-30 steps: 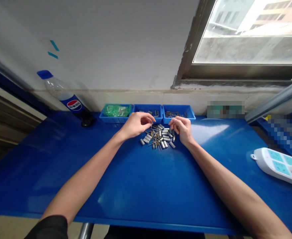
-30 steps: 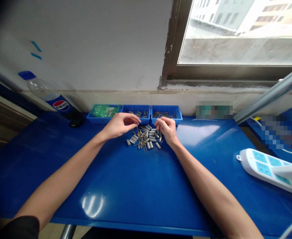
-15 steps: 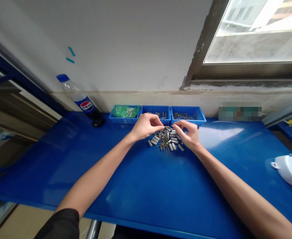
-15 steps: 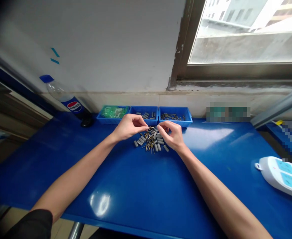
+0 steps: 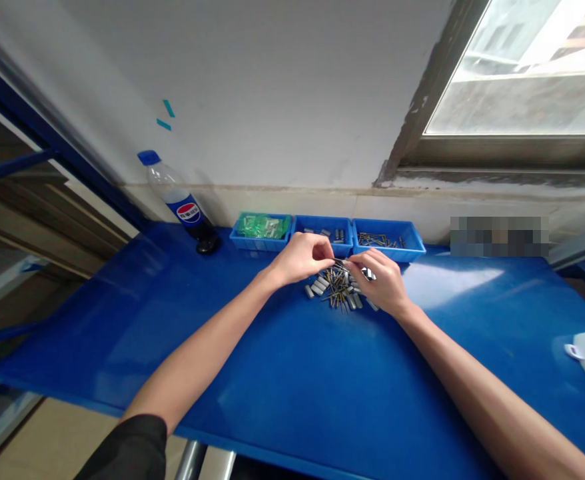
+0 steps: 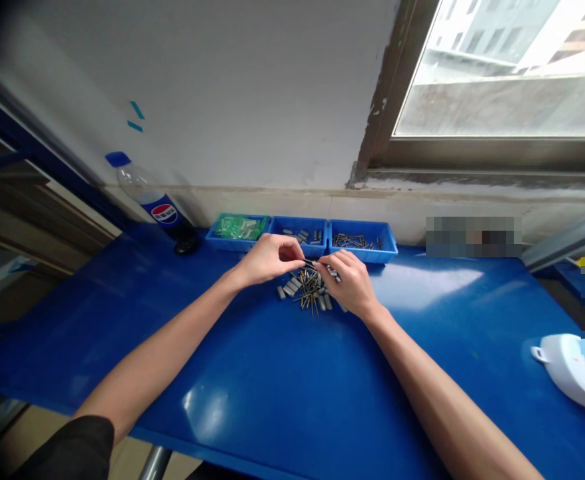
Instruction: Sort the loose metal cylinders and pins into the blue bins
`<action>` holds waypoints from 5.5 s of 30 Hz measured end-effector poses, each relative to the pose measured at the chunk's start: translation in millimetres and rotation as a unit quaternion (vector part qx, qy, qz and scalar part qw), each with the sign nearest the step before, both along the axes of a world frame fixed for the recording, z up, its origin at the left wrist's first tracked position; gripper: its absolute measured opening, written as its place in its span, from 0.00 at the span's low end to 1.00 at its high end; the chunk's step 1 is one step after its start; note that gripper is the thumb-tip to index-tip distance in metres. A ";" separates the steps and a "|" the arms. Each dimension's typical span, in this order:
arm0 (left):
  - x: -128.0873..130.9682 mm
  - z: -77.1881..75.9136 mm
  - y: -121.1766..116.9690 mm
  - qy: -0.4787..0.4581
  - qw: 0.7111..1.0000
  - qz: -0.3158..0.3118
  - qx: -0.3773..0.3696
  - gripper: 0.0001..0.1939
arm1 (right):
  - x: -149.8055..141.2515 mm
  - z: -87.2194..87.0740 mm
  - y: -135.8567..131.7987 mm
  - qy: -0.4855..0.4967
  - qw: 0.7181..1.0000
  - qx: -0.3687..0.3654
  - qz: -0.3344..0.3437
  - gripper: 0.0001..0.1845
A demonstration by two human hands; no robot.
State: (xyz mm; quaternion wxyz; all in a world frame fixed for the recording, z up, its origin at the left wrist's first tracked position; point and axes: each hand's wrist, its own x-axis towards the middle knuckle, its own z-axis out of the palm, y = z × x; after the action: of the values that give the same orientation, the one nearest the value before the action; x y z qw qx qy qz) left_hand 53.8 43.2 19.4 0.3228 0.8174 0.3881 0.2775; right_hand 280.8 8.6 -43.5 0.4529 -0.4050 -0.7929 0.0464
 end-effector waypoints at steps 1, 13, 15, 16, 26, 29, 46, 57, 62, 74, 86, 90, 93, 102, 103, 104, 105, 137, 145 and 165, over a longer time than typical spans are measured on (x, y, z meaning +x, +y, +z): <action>-2.3 1.3 1.1 0.029 0.999 0.002 0.013 0.04 | 0.1 -0.2 -0.5 0.011 1.000 0.006 -0.025 0.10; -14.1 -4.0 5.8 0.290 0.951 -0.060 0.087 0.15 | 3.3 -1.9 4.6 0.171 0.953 -0.082 -0.237 0.14; -11.8 -4.8 5.1 0.297 0.949 -0.054 0.096 0.13 | 2.0 -1.2 3.6 0.173 0.954 -0.089 -0.227 0.13; -11.2 -5.0 4.9 0.300 0.948 -0.052 0.098 0.13 | 1.6 -0.8 3.2 0.178 0.954 -0.092 -0.223 0.12; -11.9 -9.1 5.6 0.305 0.945 -0.052 0.107 0.10 | 4.1 -2.4 7.0 0.218 0.949 -0.115 -0.195 0.12; -11.4 -12.2 6.2 0.309 0.943 -0.043 0.112 0.10 | 4.4 -3.4 7.3 0.221 0.950 -0.115 -0.188 0.11; -6.6 0.5 0.1 0.187 0.977 -0.052 0.086 0.04 | 4.2 -0.8 3.4 0.174 0.971 -0.100 -0.132 0.09; -7.7 16.9 0.3 0.053 0.992 -0.035 0.114 0.02 | 2.2 -0.7 -2.0 -0.002 1.000 -0.017 0.011 0.11; -8.8 20.4 -1.3 0.053 0.989 -0.045 0.131 0.03 | -1.1 -2.3 -1.7 -0.038 0.999 0.023 -0.001 0.09; -8.2 16.4 -1.4 0.036 0.992 -0.050 0.113 0.02 | -1.7 -3.9 -0.4 -0.054 0.998 0.026 -0.002 0.12; 1.4 9.9 -6.8 0.043 0.990 -0.049 0.127 0.03 | 0.1 -7.3 2.5 -0.079 0.997 0.020 0.006 0.14; 1.9 5.4 -5.2 0.064 0.989 0.003 0.132 0.06 | -0.2 -6.9 3.8 -0.001 0.998 0.017 -0.061 0.15; 0.7 0.9 -3.1 0.113 0.985 -0.019 0.127 0.08 | 2.6 -6.7 8.0 0.091 0.978 0.000 -0.187 0.17; 3.3 -18.3 -1.8 0.211 0.963 -0.068 0.154 0.13 | 5.5 -4.0 10.9 0.170 0.952 -0.066 -0.248 0.16; 3.5 -19.5 -1.3 0.216 0.961 -0.067 0.158 0.13 | 4.6 -3.8 10.3 0.171 0.953 -0.067 -0.239 0.15; 3.6 -20.2 -0.8 0.219 0.960 -0.065 0.161 0.13 | 3.9 -3.6 9.8 0.173 0.955 -0.068 -0.230 0.14; 3.7 -20.6 -0.4 0.222 0.959 -0.064 0.162 0.12 | 3.5 -3.4 9.5 0.176 0.957 -0.068 -0.221 0.13; 7.3 -14.2 -6.8 0.261 0.953 -0.036 0.152 0.10 | 2.8 -2.3 7.5 0.184 0.965 -0.090 -0.164 0.11; 1.7 -5.2 -2.3 0.169 0.973 -0.048 0.147 0.08 | 3.5 -2.0 6.7 0.172 0.972 -0.088 -0.136 0.11; 1.7 -0.1 -1.8 0.122 0.973 -0.097 0.171 0.05 | -1.5 -0.8 0.7 -0.071 0.997 -0.001 -0.005 0.13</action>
State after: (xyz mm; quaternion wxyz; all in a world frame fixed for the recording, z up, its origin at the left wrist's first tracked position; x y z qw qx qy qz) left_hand 55.5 41.4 19.3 0.1542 0.9217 0.2906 0.2054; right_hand 279.3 9.3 -44.3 0.3955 -0.4114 -0.8210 0.0162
